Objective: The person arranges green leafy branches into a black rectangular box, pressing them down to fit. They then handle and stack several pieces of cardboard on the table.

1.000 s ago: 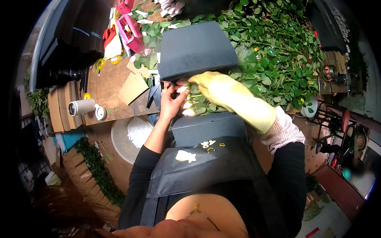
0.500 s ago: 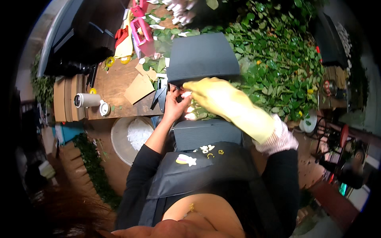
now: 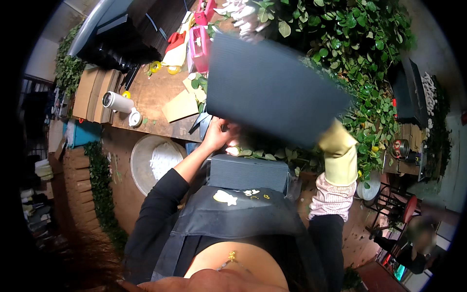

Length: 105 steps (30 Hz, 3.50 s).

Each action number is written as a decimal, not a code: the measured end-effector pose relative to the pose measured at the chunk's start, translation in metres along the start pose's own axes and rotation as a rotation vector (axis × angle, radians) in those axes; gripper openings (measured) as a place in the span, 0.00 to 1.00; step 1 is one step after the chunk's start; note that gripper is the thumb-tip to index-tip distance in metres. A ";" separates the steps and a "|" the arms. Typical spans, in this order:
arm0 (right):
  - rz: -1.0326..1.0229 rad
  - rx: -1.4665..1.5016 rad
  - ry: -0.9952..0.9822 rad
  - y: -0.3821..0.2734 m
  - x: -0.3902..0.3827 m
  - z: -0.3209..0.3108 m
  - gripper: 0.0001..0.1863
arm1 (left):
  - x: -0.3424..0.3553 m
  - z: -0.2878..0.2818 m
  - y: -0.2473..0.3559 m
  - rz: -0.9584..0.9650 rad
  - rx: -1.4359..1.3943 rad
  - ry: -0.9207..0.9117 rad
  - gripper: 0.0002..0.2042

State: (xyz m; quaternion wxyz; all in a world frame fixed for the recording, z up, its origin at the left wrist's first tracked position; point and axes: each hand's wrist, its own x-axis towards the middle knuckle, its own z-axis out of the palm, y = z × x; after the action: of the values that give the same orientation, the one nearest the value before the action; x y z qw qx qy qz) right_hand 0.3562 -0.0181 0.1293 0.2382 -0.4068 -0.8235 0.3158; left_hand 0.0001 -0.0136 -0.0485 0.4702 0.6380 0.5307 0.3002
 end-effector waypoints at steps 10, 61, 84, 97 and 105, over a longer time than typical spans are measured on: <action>0.361 -0.581 -0.611 -0.048 0.050 0.117 0.38 | 0.012 -0.087 0.050 0.254 0.862 -0.338 0.14; 0.965 0.285 -0.180 -0.063 0.045 0.109 0.18 | 0.012 0.002 0.038 0.811 0.715 -0.357 0.40; 0.289 0.009 -0.140 -0.069 0.085 0.016 0.28 | -0.008 -0.036 0.085 0.784 0.613 -0.299 0.12; 0.790 -0.976 0.476 0.103 0.298 -0.271 0.33 | -0.015 -0.035 0.087 0.561 0.659 -0.424 0.24; 0.629 -1.050 0.600 0.109 0.277 -0.265 0.09 | -0.018 -0.038 0.091 0.535 0.679 -0.405 0.25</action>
State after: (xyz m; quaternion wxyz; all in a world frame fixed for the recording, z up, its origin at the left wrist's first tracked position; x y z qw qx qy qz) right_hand 0.4308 0.3465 0.2710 0.1242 -0.7584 -0.6086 -0.1977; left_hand -0.0018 -0.0195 0.0520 0.2351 0.9156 0.3134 0.0899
